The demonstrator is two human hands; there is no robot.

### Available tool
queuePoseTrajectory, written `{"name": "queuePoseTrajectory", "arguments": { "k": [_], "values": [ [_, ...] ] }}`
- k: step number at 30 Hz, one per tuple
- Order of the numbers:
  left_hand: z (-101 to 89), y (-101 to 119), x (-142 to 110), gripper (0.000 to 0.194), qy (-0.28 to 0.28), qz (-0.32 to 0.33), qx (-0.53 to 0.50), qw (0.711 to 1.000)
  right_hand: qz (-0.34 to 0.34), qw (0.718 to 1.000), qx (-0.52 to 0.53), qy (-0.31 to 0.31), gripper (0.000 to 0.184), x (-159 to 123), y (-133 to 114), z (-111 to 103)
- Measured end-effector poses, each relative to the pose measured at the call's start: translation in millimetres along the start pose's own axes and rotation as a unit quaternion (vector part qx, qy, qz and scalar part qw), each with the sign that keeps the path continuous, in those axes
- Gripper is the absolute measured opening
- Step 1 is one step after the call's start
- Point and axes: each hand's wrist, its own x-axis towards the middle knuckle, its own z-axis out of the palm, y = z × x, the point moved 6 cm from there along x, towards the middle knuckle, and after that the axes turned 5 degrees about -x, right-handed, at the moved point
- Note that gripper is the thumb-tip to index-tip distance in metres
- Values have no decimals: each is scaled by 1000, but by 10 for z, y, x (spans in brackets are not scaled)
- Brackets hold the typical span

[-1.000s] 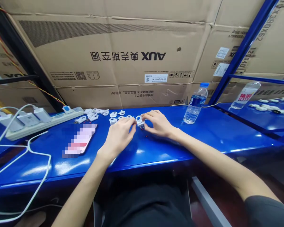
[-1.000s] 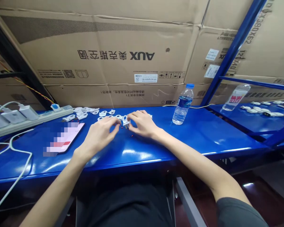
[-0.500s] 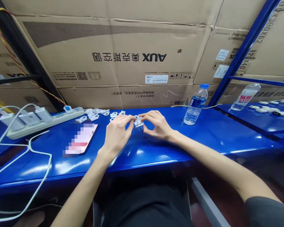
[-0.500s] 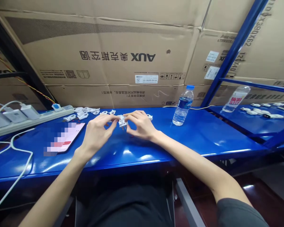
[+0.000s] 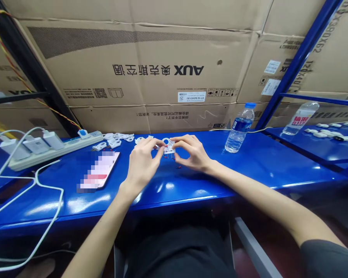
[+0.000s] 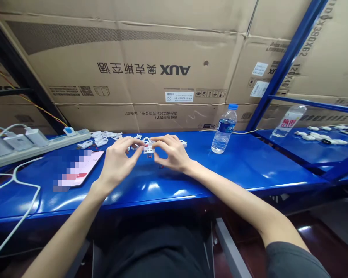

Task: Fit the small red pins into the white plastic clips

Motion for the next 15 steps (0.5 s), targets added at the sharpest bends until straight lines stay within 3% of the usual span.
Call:
{"name": "queuePoseTrajectory", "arguments": {
  "k": [5,15],
  "values": [
    [16,-11,-6,15,-16,-11,-1,1000,-27,999,-1,30,11,4,-37,-40],
    [36,7,-2,14,-29,-2,13,999,-18,1000,-12,12,12,0,-22,-7]
  ]
}}
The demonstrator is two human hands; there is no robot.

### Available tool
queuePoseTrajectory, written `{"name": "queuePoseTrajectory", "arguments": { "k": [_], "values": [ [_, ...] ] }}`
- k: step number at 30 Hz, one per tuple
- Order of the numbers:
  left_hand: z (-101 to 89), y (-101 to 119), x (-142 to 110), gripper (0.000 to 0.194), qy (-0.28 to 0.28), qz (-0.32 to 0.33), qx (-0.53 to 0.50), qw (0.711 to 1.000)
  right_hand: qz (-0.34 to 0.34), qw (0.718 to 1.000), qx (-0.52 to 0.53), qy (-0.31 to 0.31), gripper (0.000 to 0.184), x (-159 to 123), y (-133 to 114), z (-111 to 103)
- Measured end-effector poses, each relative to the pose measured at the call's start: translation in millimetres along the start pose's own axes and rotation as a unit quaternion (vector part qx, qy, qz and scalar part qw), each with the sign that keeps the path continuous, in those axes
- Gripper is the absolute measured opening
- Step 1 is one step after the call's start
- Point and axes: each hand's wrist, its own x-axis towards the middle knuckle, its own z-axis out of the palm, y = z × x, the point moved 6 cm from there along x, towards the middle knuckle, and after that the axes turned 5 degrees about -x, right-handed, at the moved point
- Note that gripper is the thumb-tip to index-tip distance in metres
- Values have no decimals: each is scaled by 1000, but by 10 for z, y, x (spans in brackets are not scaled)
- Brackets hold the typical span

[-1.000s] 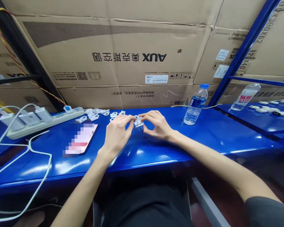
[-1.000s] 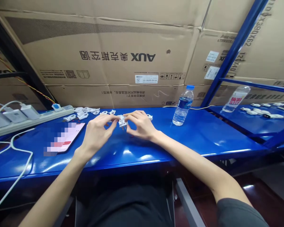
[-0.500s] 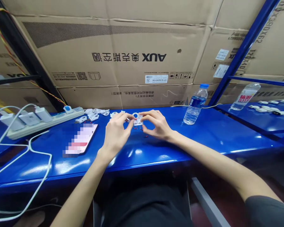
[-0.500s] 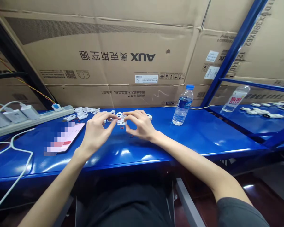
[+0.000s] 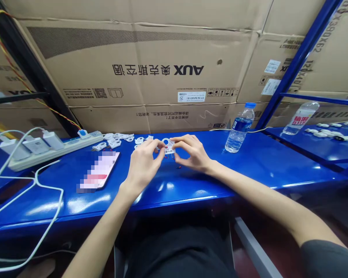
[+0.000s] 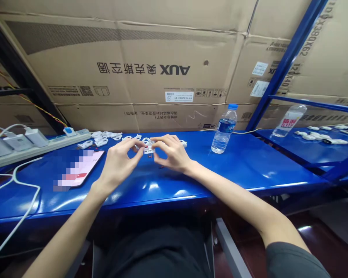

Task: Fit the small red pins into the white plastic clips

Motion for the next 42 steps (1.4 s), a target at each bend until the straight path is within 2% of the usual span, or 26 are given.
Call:
{"name": "queuePoseTrajectory", "arguments": {
  "k": [8,12,17,19,23,25,29,34,42],
  "values": [
    [-6,14,-16,13,-2,7,13,1000,-13,1000,2,4,11,-32,-6,34],
    [-9,39,-18,20,-5,10,25,1000,4,1000,6,-1,9,-35,3,48],
    [-34,18,-14,26,39,-3,24,999,67,997,26,-20,9,-27,179,120],
    [8,-13,-13,28,10,-18,58,998,105,993,28,-40,11,-33,328,217],
    [189,-55,-48,29,-137,-18,138,981,175,979,-2,-105,17,-67,644,522],
    [264,-60,-85,31,-196,0,163,967,188,974,-14,-125,17,-84,744,655],
    [364,-80,-163,33,-265,36,195,944,202,970,-28,-132,15,-119,830,773],
    [424,-114,-226,36,-307,35,171,936,201,967,-18,-156,12,-138,826,816],
    [441,-170,-247,41,-312,29,190,930,194,967,-20,-166,10,-123,838,836]
  ]
}}
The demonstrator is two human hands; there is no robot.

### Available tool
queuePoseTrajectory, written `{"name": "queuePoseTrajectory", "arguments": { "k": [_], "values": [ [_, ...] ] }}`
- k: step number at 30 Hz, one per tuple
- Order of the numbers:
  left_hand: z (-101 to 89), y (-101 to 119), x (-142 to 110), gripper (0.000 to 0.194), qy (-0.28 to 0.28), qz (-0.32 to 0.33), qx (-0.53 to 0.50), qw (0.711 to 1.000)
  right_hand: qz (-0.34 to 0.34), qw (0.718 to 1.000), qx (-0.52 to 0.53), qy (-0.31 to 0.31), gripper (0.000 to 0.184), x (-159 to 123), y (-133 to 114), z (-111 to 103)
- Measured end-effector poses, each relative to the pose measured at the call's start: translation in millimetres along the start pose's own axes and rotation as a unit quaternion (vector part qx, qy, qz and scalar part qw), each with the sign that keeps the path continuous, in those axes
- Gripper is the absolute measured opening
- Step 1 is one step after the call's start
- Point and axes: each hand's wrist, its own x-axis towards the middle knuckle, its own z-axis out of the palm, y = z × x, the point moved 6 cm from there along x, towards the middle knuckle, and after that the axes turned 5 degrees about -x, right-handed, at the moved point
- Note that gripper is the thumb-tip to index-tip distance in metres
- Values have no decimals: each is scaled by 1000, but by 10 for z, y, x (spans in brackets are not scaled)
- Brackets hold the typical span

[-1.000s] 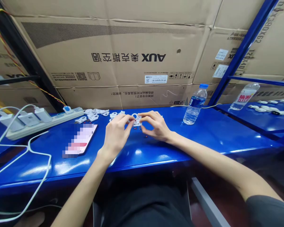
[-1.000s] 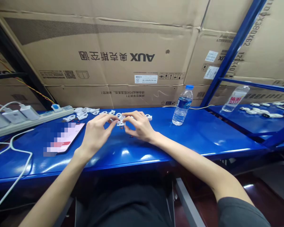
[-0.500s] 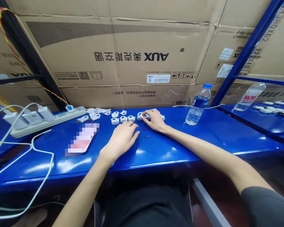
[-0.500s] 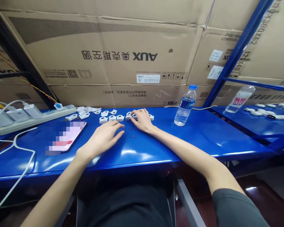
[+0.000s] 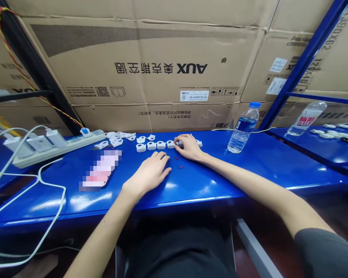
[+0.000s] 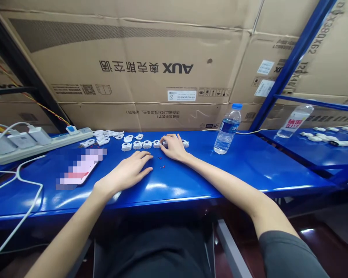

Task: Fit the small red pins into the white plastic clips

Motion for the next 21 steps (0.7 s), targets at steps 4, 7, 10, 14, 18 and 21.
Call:
{"name": "queuePoseTrajectory", "arguments": {
  "k": [4,7,10,14,18,21],
  "values": [
    [25,-3,-3,42,-15,-1,-7,1000,-19,1000,-9,6,13,-3,-5,-3],
    [9,7,-6,42,-13,-2,-9,1000,-43,999,-15,8,16,-12,-43,-15],
    [-7,1,-1,42,-4,-7,-7,1000,-66,997,-21,17,22,-19,-95,-40],
    [11,-28,18,45,11,-8,-4,1000,-92,995,-27,10,29,-20,-194,-47],
    [64,-44,16,47,-12,-15,9,1000,-120,991,-53,-24,35,25,-337,-34],
    [54,-22,0,47,-22,-12,20,999,-120,989,-79,-33,36,120,-410,-41]
  ]
}}
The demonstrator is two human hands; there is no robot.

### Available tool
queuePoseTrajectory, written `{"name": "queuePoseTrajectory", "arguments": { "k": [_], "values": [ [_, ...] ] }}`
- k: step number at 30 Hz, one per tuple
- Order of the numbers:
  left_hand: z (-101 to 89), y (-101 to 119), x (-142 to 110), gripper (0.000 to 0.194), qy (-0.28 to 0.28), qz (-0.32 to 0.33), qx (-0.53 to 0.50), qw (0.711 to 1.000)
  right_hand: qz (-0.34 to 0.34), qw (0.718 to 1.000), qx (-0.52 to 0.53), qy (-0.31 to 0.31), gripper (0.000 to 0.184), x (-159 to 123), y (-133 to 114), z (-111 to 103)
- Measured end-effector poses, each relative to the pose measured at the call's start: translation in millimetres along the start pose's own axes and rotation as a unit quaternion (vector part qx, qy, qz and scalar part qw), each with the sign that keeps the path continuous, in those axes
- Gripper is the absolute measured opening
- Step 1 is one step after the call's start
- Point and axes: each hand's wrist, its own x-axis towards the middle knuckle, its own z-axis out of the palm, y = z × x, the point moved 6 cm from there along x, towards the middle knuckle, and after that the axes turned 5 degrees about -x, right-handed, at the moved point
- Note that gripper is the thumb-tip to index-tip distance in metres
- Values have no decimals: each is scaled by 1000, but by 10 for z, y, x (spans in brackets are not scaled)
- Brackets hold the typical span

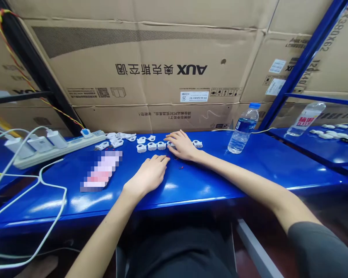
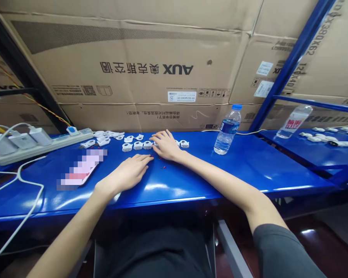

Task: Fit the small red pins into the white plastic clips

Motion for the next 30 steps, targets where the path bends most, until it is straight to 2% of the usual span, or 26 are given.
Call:
{"name": "queuePoseTrajectory", "arguments": {
  "k": [8,11,13,16,20,23,26,30],
  "values": [
    [-39,-14,-6,49,37,-1,-3,999,-7,999,-18,-42,21,224,-48,169],
    [-8,-22,-8,54,41,4,-16,999,-2,999,-4,-33,18,245,-62,154],
    [1,-18,-12,59,44,8,-23,999,3,1000,10,-10,18,224,-57,55],
    [-3,4,-21,64,54,21,-38,998,-4,999,26,40,20,91,-46,-207],
    [12,22,-20,60,49,33,-45,997,-23,994,27,106,16,-285,-54,-592],
    [10,28,-12,56,35,33,-47,998,-31,986,6,166,15,-587,-106,-795],
    [-41,36,-9,51,24,25,-34,999,-43,982,-4,181,16,-738,-200,-842],
    [-135,64,-9,44,11,14,-14,1000,-54,980,1,191,17,-725,-318,-827]
  ]
}}
